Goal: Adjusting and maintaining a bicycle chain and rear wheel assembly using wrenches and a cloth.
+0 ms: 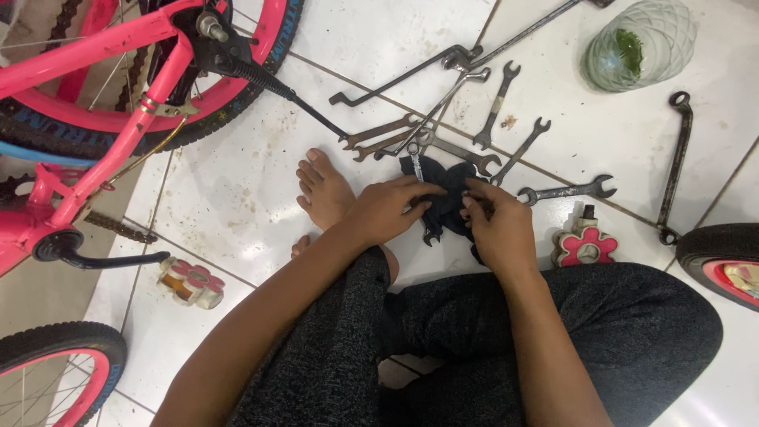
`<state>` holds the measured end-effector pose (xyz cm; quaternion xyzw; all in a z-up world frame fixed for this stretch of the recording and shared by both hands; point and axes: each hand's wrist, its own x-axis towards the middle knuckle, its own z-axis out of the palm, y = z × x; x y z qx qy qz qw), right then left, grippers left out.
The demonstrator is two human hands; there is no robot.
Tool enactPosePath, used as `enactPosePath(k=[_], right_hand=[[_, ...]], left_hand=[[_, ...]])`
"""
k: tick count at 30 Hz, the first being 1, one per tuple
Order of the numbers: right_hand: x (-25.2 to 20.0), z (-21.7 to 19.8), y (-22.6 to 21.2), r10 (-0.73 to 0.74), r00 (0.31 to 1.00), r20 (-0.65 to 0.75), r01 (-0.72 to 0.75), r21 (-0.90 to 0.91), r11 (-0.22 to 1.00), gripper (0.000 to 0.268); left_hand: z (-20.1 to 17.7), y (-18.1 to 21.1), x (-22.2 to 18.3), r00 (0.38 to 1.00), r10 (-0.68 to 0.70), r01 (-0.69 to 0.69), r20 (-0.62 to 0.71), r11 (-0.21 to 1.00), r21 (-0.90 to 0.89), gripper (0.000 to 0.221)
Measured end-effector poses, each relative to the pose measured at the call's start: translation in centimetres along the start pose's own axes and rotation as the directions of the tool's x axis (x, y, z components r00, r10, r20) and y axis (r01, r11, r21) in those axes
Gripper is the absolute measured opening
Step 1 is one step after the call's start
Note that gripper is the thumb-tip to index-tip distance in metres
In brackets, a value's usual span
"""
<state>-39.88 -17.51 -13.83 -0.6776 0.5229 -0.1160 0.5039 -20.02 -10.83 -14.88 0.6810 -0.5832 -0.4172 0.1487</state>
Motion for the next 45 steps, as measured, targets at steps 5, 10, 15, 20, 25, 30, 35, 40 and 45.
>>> enactPosePath(k=[5,10,15,20,25,30,35,40,45], right_hand=[[0.0,0.2,0.3,-0.052,0.999,-0.017,0.051,-0.023,0.998,0.033],[0.2,0.3,0.6,-0.061,0.998,-0.022,0.061,-0.003,0.998,0.033],[0.2,0.6,0.4,-0.134,0.991,-0.003,0.134,-0.021,0.991,0.032],[0.0,1.0,0.3,-0.198,0.980,-0.002,0.197,-0.042,0.979,0.032],[-0.1,1.4,0.1,-0.189,0.982,-0.003,0.189,-0.024,0.982,0.036],[-0.2,1.6,-0.2,-0.205,0.979,-0.003,0.205,-0.032,0.978,0.039],[-0.3,1.7,-0.2,-0.229,0.973,-0.014,0.228,-0.052,0.972,0.040],[-0.3,1.9,-0.2,-0.246,0.969,-0.024,0.245,-0.063,0.968,0.041],[-0.3,1.7,-0.3,-0.231,0.973,-0.026,0.229,-0.052,0.972,0.043]], left_hand=[[0.2,-0.2,-0.2,1.000,0.016,-0.016,0.000,1.000,0.012,0.033],[0.2,-0.2,-0.2,0.999,0.032,-0.031,-0.010,0.999,0.044,0.033],[0.1,0.1,-0.3,0.974,0.193,-0.175,-0.120,0.974,0.146,0.030],[0.2,-0.4,-0.2,0.958,0.255,-0.234,-0.133,0.959,0.158,0.028],[0.5,-0.8,0.0,0.935,0.303,-0.272,-0.183,0.946,0.174,0.024],[0.5,-0.9,0.1,0.910,0.346,-0.296,-0.227,0.928,0.225,0.018],[0.3,-0.4,-0.1,0.907,0.349,-0.303,-0.236,0.930,0.208,0.016],[0.4,-0.5,-0.2,0.907,0.340,-0.288,-0.247,0.931,0.224,0.016],[0.6,-0.7,-0.3,0.907,0.343,-0.306,-0.243,0.935,0.180,0.022]])
